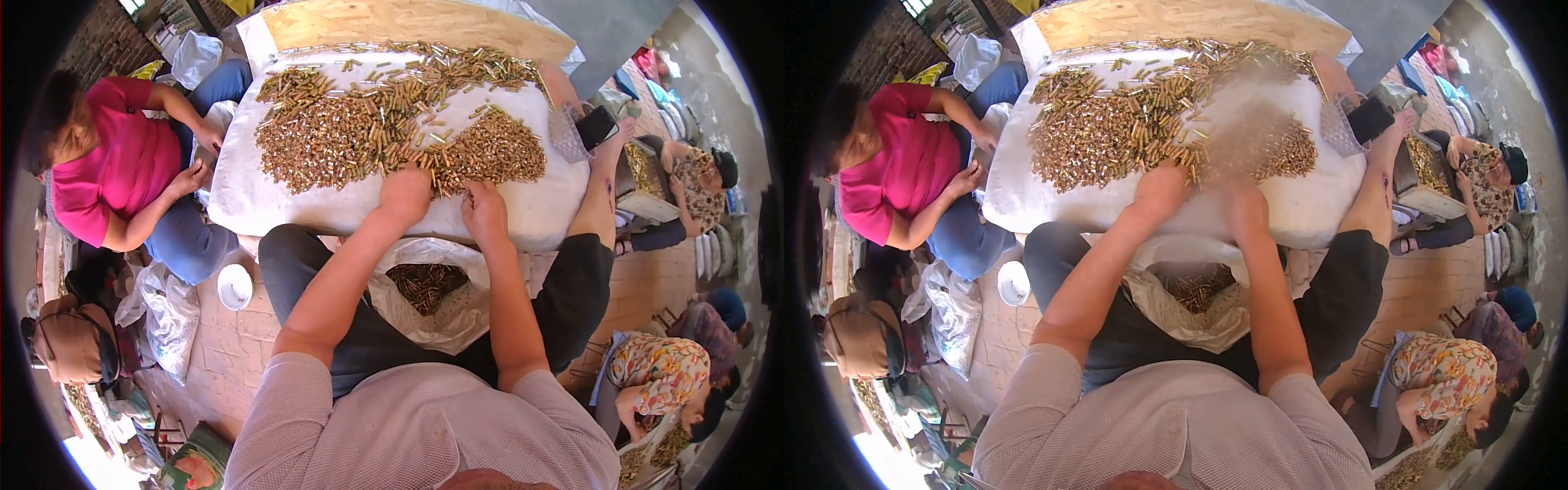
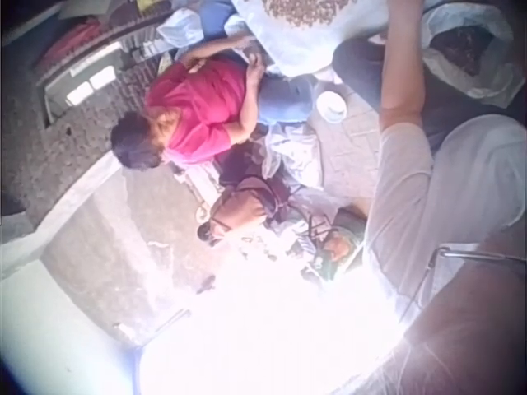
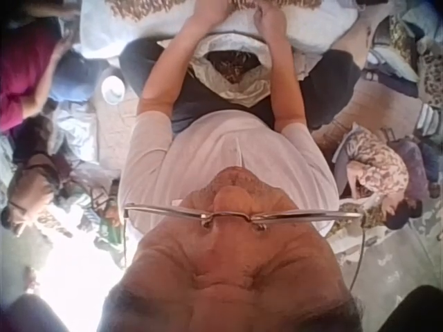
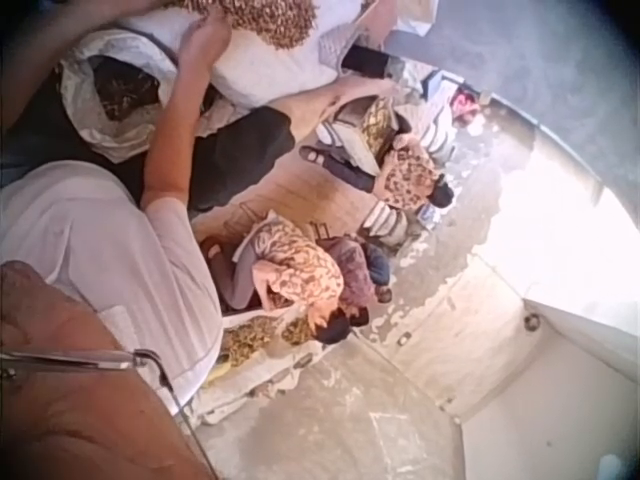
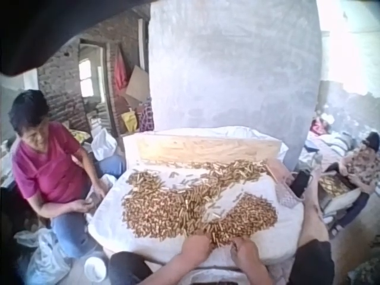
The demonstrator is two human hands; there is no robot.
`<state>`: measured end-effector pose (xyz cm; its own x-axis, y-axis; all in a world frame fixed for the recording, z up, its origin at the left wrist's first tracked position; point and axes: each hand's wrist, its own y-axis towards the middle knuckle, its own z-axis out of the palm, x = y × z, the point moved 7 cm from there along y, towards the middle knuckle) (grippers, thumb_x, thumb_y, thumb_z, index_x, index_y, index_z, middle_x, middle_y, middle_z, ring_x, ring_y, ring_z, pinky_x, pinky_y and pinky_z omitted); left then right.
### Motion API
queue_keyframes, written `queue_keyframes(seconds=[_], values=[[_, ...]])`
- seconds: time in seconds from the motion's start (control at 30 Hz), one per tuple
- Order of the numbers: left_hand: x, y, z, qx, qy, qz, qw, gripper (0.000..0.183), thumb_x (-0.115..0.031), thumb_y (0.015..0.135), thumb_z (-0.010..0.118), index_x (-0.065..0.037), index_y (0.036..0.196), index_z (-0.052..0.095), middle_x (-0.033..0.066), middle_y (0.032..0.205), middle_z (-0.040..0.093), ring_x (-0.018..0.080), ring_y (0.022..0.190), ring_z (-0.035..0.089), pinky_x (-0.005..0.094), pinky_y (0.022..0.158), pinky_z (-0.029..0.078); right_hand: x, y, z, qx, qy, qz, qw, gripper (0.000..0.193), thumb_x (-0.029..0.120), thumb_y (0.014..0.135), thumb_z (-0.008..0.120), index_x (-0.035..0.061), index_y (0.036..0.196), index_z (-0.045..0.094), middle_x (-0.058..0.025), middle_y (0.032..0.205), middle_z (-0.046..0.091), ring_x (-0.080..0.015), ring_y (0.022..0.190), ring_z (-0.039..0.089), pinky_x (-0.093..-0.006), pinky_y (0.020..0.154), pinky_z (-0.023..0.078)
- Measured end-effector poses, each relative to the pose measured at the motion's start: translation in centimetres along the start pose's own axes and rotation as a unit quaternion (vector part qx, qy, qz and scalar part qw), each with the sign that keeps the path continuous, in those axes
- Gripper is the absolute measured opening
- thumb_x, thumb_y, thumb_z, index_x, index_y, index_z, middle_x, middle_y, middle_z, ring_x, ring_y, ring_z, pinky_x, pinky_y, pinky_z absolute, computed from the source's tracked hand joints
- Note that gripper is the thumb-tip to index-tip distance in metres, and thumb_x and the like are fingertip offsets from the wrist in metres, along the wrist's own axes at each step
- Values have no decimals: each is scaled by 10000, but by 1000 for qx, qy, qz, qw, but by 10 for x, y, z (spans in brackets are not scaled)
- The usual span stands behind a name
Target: The person assembles small metal components by picking up pins and casings from piles on the table and fitting them together by hand.
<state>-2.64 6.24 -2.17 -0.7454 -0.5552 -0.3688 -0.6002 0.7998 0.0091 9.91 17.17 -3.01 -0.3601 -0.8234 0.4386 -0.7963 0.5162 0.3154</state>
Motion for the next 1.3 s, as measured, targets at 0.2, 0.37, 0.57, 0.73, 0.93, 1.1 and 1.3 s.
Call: queue_keyframes(seconds=[0.2,0.37,0.57,0.73,0.93,1.1,1.3], values=[[4,4,11,-4,-23,13,1000,143,-103,833,628,-8,925,683,235,1013,662,382,898,679,458,785,554,-1,-2,1,11,10,-3,1000,164,44,790,662,47,953,684,-183,906,611,-376,829,628,-452,754,515],[11,3,-14,-30,-186,30,982,169,-155,836,653,3,897,664,219,896,674,387,858,661,461,786,521,-2,0,4,98,15,52,994,307,107,876,492,170,1069,722,-168,1102,636,-350,1038,615,-433,899,492],[4,4,-19,2,-318,43,947,148,-111,832,682,8,917,661,186,804,684,319,754,666,409,706,519,-9,0,13,97,-10,38,994,259,120,871,497,100,1021,707,-198,1088,628,-371,1001,620,-462,865,495],[8,1,-11,64,-413,11,908,110,-79,847,692,-2,918,661,51,770,665,105,704,593,291,639,494,1,-1,11,116,-18,12,993,203,95,862,495,30,936,672,-238,1027,631,-407,963,620,-481,839,497],[-3,1,-13,64,-465,37,882,64,-34,868,668,9,914,652,50,720,636,109,616,572,288,568,472,-20,-7,7,-30,79,-24,996,74,81,899,628,18,930,653,-142,788,615,-283,696,614,-382,631,499],[-1,0,-3,106,-508,24,854,72,-65,881,689,-19,930,664,16,732,638,76,623,570,250,527,469,-18,-9,12,78,547,222,803,97,114,957,611,35,1002,642,-36,805,614,-122,668,573,-263,556,442],[-11,-2,-2,114,-515,34,849,89,-88,891,689,-29,955,675,3,750,642,77,622,574,240,497,463,-11,-8,12,68,695,220,682,114,126,947,641,45,1027,648,-20,806,617,-102,662,564,-243,550,442]])
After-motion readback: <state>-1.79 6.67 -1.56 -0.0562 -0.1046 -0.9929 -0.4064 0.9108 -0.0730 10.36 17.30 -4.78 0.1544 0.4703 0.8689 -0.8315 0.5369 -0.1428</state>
